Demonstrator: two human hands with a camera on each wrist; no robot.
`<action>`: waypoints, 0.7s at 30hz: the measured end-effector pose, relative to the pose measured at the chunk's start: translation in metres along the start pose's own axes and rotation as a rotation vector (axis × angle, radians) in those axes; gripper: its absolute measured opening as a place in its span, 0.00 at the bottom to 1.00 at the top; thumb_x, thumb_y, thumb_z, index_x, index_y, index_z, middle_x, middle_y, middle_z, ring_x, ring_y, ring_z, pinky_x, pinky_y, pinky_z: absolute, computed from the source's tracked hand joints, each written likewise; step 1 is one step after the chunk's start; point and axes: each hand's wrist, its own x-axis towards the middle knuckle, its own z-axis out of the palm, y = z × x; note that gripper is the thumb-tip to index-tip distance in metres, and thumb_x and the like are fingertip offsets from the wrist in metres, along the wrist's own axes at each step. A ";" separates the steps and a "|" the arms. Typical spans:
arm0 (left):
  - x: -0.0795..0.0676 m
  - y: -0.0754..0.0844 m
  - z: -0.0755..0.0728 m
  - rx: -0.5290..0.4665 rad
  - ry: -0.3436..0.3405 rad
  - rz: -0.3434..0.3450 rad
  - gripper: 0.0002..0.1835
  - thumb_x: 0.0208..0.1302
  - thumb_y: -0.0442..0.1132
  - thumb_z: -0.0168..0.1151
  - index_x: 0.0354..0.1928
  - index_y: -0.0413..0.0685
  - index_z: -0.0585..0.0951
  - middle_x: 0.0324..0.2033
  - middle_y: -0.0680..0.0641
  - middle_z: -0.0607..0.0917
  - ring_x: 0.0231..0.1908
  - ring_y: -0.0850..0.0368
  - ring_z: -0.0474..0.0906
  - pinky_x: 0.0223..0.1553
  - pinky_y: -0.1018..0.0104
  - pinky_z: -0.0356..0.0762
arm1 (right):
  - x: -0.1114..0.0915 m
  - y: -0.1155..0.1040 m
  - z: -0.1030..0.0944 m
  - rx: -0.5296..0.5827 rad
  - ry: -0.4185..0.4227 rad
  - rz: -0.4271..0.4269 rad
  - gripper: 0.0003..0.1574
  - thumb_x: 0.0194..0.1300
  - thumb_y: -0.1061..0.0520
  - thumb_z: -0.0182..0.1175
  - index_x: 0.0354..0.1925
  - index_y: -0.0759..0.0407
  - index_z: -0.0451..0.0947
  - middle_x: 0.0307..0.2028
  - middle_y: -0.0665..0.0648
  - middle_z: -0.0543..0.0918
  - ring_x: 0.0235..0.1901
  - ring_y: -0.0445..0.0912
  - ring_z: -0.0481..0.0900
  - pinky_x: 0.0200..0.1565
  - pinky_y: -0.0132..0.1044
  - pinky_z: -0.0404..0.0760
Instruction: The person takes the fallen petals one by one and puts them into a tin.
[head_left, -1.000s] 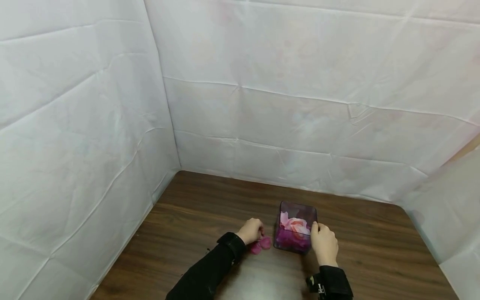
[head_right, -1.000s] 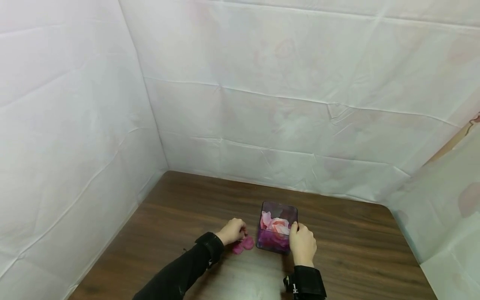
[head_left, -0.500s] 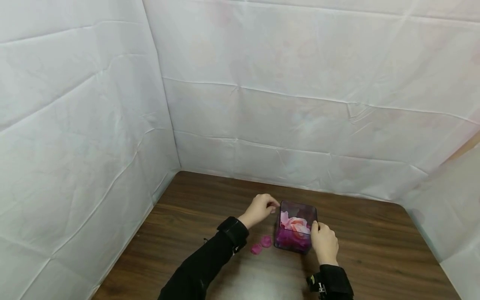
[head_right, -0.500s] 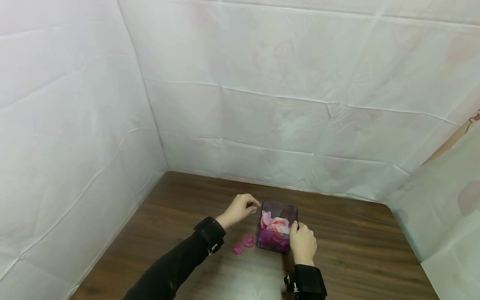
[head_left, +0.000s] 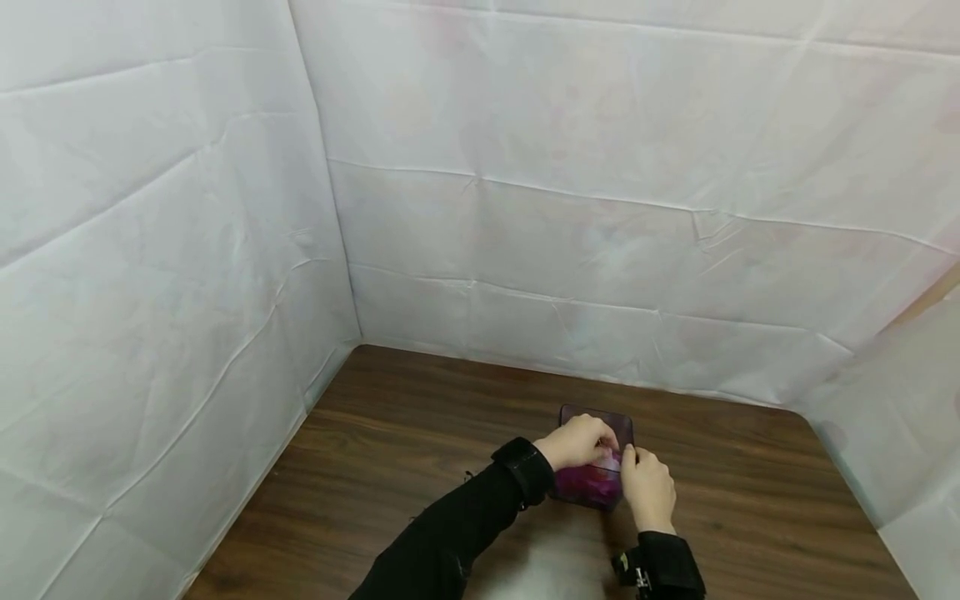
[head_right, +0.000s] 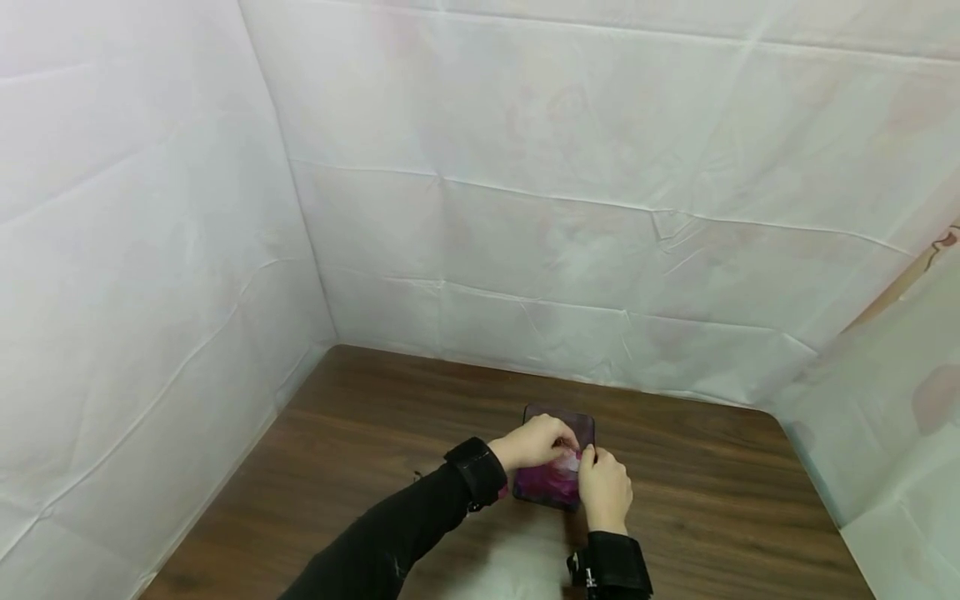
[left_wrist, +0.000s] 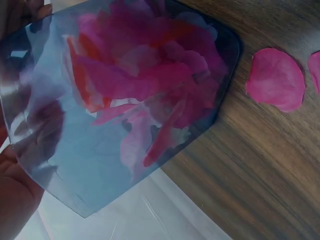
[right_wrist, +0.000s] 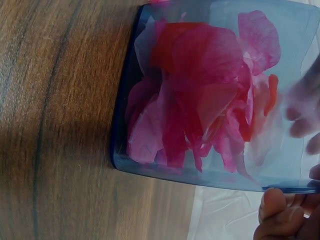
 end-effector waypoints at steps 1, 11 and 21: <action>0.000 0.000 0.001 0.008 -0.014 0.004 0.09 0.62 0.34 0.61 0.42 0.47 0.85 0.37 0.54 0.87 0.31 0.69 0.77 0.33 0.84 0.69 | 0.000 0.000 0.000 0.000 0.000 -0.002 0.29 0.72 0.50 0.36 0.48 0.70 0.77 0.48 0.77 0.77 0.43 0.73 0.76 0.36 0.61 0.74; -0.016 -0.013 -0.012 -0.017 0.087 0.040 0.13 0.67 0.41 0.56 0.51 0.52 0.81 0.48 0.54 0.83 0.50 0.64 0.77 0.52 0.75 0.71 | 0.002 0.000 0.002 0.002 0.006 -0.005 0.30 0.72 0.50 0.36 0.51 0.69 0.76 0.49 0.77 0.76 0.45 0.73 0.75 0.38 0.62 0.73; -0.063 -0.061 -0.009 -0.017 0.340 -0.130 0.15 0.67 0.41 0.57 0.54 0.53 0.75 0.47 0.50 0.78 0.47 0.58 0.75 0.45 0.70 0.74 | 0.001 0.001 0.005 0.004 0.039 -0.011 0.30 0.72 0.49 0.36 0.49 0.68 0.76 0.49 0.77 0.76 0.45 0.73 0.74 0.40 0.63 0.72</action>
